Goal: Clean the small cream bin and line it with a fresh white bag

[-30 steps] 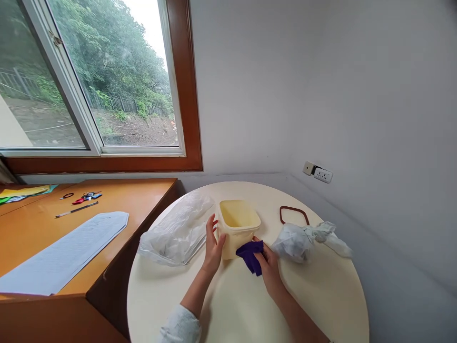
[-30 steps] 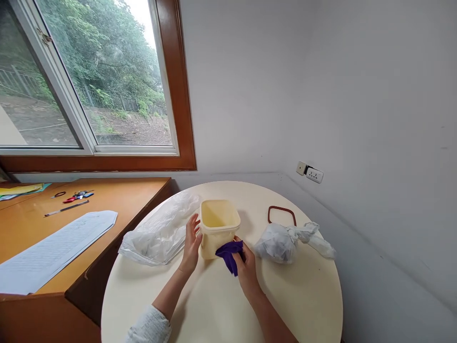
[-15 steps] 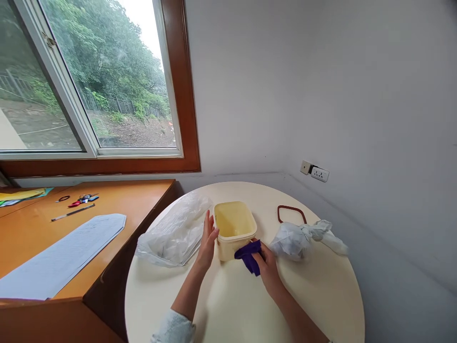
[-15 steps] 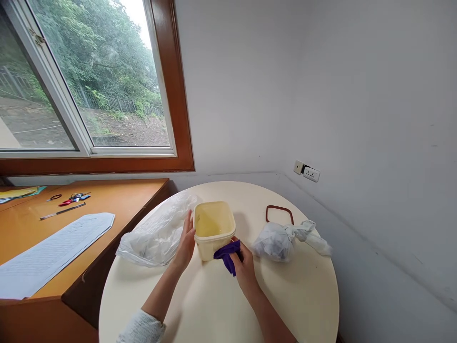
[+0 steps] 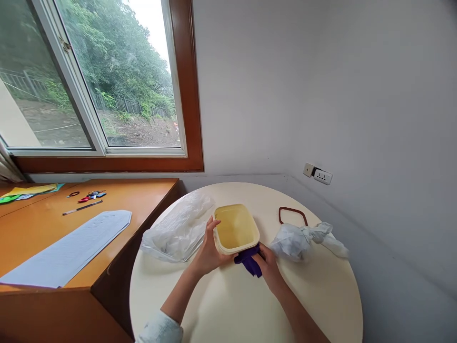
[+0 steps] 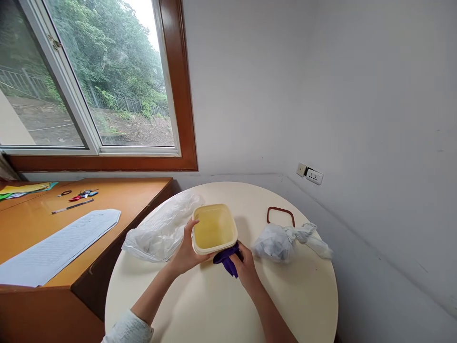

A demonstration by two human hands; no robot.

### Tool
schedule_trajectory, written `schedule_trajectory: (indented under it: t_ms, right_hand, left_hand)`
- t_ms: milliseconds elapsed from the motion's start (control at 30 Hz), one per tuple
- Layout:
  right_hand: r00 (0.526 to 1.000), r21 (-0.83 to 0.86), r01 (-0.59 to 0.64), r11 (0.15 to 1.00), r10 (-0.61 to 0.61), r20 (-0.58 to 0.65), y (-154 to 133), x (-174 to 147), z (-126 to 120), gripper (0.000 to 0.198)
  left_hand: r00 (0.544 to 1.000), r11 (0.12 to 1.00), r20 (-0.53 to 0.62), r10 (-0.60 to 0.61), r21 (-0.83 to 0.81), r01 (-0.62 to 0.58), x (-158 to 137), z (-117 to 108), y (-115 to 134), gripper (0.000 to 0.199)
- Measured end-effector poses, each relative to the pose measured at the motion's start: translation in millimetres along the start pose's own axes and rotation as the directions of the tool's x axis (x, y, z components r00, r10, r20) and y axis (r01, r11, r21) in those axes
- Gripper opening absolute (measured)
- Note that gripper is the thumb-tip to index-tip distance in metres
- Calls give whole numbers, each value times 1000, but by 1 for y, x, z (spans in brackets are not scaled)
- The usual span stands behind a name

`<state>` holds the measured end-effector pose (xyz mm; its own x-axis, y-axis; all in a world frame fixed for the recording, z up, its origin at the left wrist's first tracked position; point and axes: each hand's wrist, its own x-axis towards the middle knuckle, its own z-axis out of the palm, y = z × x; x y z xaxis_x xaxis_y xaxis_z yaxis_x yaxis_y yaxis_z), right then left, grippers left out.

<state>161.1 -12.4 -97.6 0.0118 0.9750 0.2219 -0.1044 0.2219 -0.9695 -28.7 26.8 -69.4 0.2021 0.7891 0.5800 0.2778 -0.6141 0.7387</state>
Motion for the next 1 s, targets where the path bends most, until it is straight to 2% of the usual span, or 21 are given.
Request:
schedule_trajectory:
  t_ms: [100, 167, 267, 333, 400, 533, 600, 667, 700, 733, 800, 867, 1000]
  right_hand:
    - [992, -128, 20, 992, -4, 127, -10, -3, -10, 15]
    - [989, -299, 36, 954, 9, 149, -20, -7, -22, 12]
    - [995, -573, 61, 817, -6, 96, -44, -16, -44, 10]
    - [995, -669, 82, 739, -24, 95, -70, -19, -56, 9]
    - [990, -673, 116, 730, -30, 138, -101, -19, -61, 10]
    - [960, -482, 199, 853, -70, 271, -149, 1, -45, 9]
    - [924, -391, 254, 885, -103, 368, -154, 19, -27, 12]
    - [874, -419, 292, 860, -63, 482, -144, 38, -5, 15]
    - [860, -497, 312, 810, -18, 510, -135, 46, 7, 17]
    - [879, -621, 325, 714, 14, 476, -125, 53, 18, 19]
    - [928, -864, 316, 392, 60, 367, -107, 61, 37, 25]
    - [941, -923, 302, 240, 82, 329, -96, 62, 49, 28]
    - [908, -919, 342, 196, 183, 377, -98, 58, 51, 25]
  left_hand:
    - [996, 993, -1, 91, 82, -91, -8, 0, -4, 97]
    - [993, 988, -21, 113, 111, -110, -14, 0, -7, 104]
    - [987, 977, -51, 149, 163, -139, -22, 1, -12, 112]
    - [983, 968, -50, 175, 191, -162, -25, 3, -14, 116]
    - [979, 961, -39, 199, 202, -187, -25, 5, -14, 118]
    - [965, 947, -46, 258, 210, -243, -23, 6, -12, 117]
    - [957, 939, -57, 285, 218, -267, -22, 6, -11, 116]
    - [949, 933, -63, 309, 211, -290, -23, 6, -12, 117]
    - [946, 933, -62, 317, 201, -299, -23, 6, -13, 117]
    - [946, 934, -60, 318, 192, -301, -24, 6, -14, 118]
    - [953, 941, -53, 299, 184, -285, -25, 6, -16, 115]
    - [961, 947, -48, 274, 186, -261, -26, 6, -15, 112]
    - [958, 943, -30, 285, 189, -275, -25, 6, -10, 112]
